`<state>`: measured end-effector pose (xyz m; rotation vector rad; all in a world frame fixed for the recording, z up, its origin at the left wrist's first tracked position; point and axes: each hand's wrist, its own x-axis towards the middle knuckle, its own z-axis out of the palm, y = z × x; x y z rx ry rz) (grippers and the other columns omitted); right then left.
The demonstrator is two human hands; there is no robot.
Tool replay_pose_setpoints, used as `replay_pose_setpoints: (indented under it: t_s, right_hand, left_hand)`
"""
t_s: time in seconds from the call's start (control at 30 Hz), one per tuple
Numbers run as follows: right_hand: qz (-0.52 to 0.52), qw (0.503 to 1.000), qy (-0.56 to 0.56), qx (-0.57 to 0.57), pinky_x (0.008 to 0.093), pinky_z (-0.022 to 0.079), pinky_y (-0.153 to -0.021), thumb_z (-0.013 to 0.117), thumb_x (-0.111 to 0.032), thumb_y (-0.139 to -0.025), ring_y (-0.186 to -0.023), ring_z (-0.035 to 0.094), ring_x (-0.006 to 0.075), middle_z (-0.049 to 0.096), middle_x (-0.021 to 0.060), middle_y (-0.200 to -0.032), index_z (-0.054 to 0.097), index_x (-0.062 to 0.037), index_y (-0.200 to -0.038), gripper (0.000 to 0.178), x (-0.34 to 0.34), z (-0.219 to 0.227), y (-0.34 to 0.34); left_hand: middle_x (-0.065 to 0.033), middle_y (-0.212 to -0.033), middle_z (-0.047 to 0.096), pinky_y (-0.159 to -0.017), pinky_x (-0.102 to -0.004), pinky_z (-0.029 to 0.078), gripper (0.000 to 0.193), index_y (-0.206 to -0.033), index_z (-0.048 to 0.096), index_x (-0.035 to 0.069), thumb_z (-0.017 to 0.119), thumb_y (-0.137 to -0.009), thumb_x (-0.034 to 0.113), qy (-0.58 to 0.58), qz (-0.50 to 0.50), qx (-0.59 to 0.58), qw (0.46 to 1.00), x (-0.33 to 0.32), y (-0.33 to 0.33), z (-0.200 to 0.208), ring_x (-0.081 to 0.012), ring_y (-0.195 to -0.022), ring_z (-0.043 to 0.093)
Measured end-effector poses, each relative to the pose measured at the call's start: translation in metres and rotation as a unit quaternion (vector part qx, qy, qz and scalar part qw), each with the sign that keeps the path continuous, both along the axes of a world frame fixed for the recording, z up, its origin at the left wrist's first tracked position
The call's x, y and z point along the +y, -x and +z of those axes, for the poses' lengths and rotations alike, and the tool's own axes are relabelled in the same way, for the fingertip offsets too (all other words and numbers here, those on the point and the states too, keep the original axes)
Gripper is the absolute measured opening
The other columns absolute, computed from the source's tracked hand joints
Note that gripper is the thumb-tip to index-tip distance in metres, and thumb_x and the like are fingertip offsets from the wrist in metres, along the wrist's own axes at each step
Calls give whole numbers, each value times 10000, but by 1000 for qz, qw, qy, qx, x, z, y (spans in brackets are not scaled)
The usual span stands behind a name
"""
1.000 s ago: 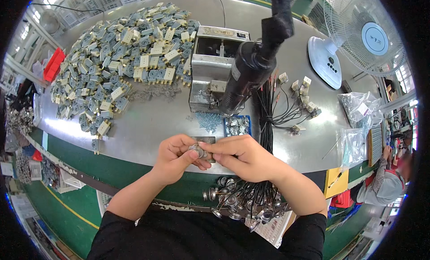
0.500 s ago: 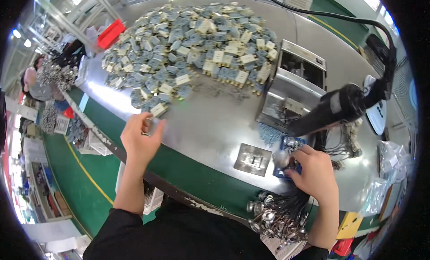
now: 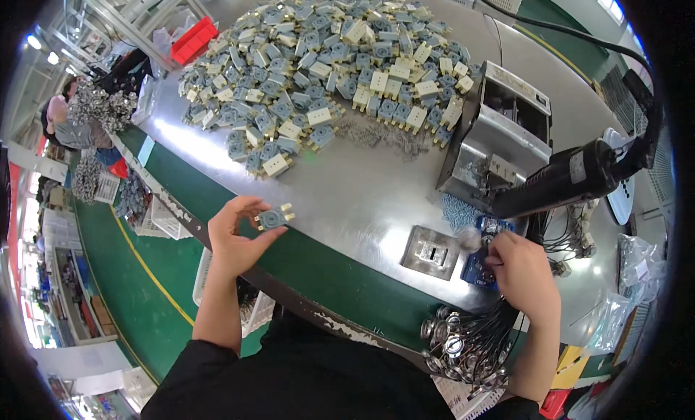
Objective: Assembling small electronic components using a power screwdriver on a production line.
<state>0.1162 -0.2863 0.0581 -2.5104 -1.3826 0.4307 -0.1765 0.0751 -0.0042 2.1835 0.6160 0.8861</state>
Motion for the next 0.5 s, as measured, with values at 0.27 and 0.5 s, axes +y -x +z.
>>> replay_pose_setpoints:
  t_s: [0.27, 0.5]
  right_hand:
    - [-79, 987, -122, 64, 433, 448, -646, 709, 65, -843, -719, 564, 410, 576, 194, -802, 568, 47, -922, 163, -1, 10, 1]
    - [-54, 986, -144, 65, 442, 526, -717, 670, 75, -846, -799, 653, 403, 634, 195, -868, 676, 36, -1002, 161, -8, 17, -1]
  left_hand:
    - [-98, -962, 754, -617, -265, 525, 506, -1084, 718, 36, 988, -656, 30, -123, -246, -104, 956, -35, -72, 57, -152, -750, 673]
    - [-70, -937, 761, -582, -281, 527, 315, -1065, 731, 53, 832, -773, -4, 70, -341, -106, 931, -88, -126, 47, -178, -644, 666]
